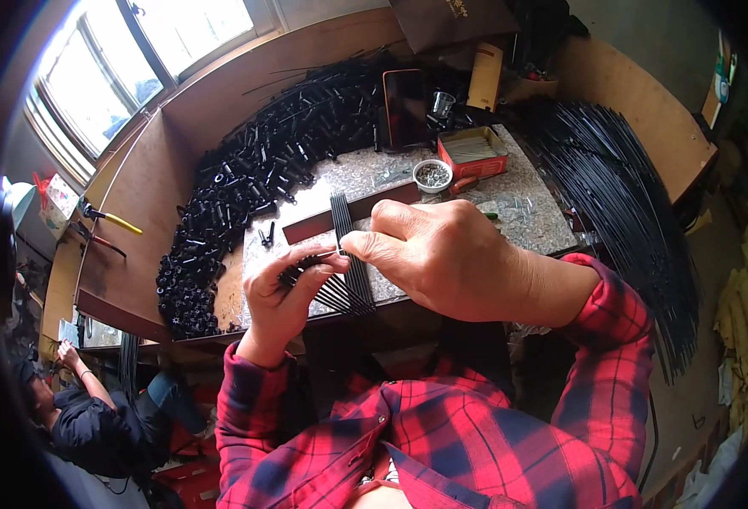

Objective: Assembling and processing bundles of black cables at a factory workstation using pliers and a hammer.

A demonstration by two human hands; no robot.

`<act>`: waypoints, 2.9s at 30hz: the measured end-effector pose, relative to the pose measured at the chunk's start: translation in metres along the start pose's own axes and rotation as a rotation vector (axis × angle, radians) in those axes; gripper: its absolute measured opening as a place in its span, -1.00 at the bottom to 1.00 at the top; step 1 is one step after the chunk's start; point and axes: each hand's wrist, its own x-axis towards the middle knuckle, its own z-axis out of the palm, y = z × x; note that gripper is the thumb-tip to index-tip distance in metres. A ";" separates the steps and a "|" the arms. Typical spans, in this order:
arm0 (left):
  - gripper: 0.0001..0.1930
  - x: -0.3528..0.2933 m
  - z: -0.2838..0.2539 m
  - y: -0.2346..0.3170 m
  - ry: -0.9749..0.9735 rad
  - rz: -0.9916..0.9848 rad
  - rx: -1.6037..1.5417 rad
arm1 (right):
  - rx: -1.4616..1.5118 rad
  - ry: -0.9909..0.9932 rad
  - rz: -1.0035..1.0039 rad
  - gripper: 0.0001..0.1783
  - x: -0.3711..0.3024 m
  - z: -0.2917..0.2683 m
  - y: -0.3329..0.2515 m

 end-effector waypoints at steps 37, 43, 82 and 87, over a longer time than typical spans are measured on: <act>-0.74 0.009 -0.002 0.004 -0.103 0.145 0.100 | 0.030 0.057 -0.109 -0.74 0.004 -0.006 0.004; -0.72 0.010 -0.001 0.004 -0.133 0.178 0.097 | 0.086 0.020 -0.131 -0.74 0.006 -0.006 0.007; -0.55 0.018 -0.006 -0.017 -0.453 -0.040 0.429 | 0.390 -0.157 0.339 -0.83 0.135 -0.114 0.007; -0.70 0.035 -0.018 -0.004 -0.475 -0.223 0.165 | 0.062 0.079 0.087 -0.64 0.164 -0.122 0.026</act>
